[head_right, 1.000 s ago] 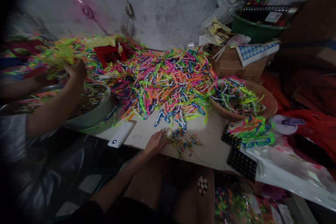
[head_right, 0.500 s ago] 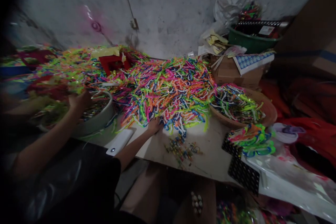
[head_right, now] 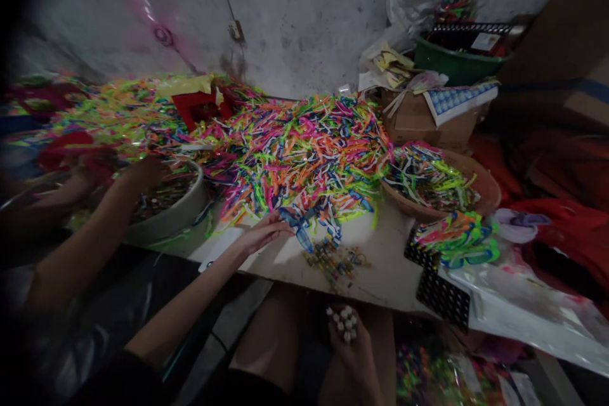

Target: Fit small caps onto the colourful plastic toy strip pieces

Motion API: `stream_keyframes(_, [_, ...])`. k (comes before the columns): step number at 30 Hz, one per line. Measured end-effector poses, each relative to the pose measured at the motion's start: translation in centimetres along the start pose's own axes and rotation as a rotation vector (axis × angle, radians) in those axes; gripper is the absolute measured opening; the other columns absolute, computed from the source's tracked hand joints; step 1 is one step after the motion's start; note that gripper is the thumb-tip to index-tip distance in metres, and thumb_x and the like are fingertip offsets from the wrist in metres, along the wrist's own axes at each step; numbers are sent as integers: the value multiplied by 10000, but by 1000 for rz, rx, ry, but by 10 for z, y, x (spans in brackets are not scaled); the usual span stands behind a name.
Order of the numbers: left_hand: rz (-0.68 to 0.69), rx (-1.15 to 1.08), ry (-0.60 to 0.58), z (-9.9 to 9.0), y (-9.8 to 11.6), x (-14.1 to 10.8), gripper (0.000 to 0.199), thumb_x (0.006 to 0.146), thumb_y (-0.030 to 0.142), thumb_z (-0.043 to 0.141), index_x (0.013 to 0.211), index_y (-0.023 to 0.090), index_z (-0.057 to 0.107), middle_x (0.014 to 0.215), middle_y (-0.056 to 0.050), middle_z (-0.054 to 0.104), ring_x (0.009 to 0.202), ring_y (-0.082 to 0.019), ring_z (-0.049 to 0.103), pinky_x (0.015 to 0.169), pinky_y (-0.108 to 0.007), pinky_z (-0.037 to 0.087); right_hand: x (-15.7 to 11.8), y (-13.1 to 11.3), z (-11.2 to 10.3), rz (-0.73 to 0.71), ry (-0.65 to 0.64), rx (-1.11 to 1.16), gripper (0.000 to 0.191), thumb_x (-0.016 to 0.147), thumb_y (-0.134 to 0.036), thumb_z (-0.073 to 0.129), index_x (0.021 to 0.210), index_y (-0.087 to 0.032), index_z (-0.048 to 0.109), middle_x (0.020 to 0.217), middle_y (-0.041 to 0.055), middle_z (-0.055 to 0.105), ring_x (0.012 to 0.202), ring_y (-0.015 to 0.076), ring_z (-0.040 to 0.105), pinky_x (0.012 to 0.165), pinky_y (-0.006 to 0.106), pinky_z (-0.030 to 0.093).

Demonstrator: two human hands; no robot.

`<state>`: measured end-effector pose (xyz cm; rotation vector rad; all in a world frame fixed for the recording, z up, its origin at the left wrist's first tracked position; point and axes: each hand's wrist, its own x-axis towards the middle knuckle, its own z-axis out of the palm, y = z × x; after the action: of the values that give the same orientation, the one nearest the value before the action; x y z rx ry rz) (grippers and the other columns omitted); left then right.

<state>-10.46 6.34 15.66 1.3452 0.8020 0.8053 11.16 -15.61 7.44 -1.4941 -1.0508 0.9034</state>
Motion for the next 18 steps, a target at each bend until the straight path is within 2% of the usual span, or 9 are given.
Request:
stream_keyframes(4, [59,-100,-109,39,21,-33,454,655,360,790,991,170,551,986,-58,602,826,-164,594,760,-293,511,12,-48,20,-44,-141,198,323,700,-330,689,977,-202,580,812,24,667,639,155,631,551,245,500])
stream_keyframes(8, [98,-118,-148,57,21,-48,400,672,298,790,964,167,551,996,-44,589,813,-132,585,745,-235,477,18,-86,16,3,-61,431,302,712,-319,663,952,-220,509,633,-43,637,482,116,587,517,229,475])
stream_keyframes(11, [120,-90,-175,61,16,-54,330,686,259,776,920,158,566,1015,-39,573,881,-135,566,770,-216,449,16,-94,6,12,-38,486,373,715,-339,665,1019,-212,491,641,-38,650,486,119,594,523,235,475])
stream_keyframes(14, [142,-16,-214,62,20,-59,288,721,219,741,949,153,578,1009,-39,565,917,-146,551,820,-234,431,12,-93,-1,38,-9,409,442,695,-333,696,1067,-195,501,647,-30,655,485,118,590,519,236,482])
stream_keyframes(16, [175,168,-252,61,31,-63,276,774,223,683,1019,164,569,1027,-45,568,955,-165,546,870,-273,422,10,-93,-2,53,35,367,417,684,-337,708,1029,-191,525,647,-31,650,471,107,572,501,226,478])
stream_keyframes(18, [243,454,-298,61,45,-65,320,817,232,630,1120,200,531,1098,-48,563,1029,-186,528,923,-314,405,8,-93,-1,79,107,350,395,666,-351,722,977,-188,540,651,-32,647,460,99,555,481,219,469])
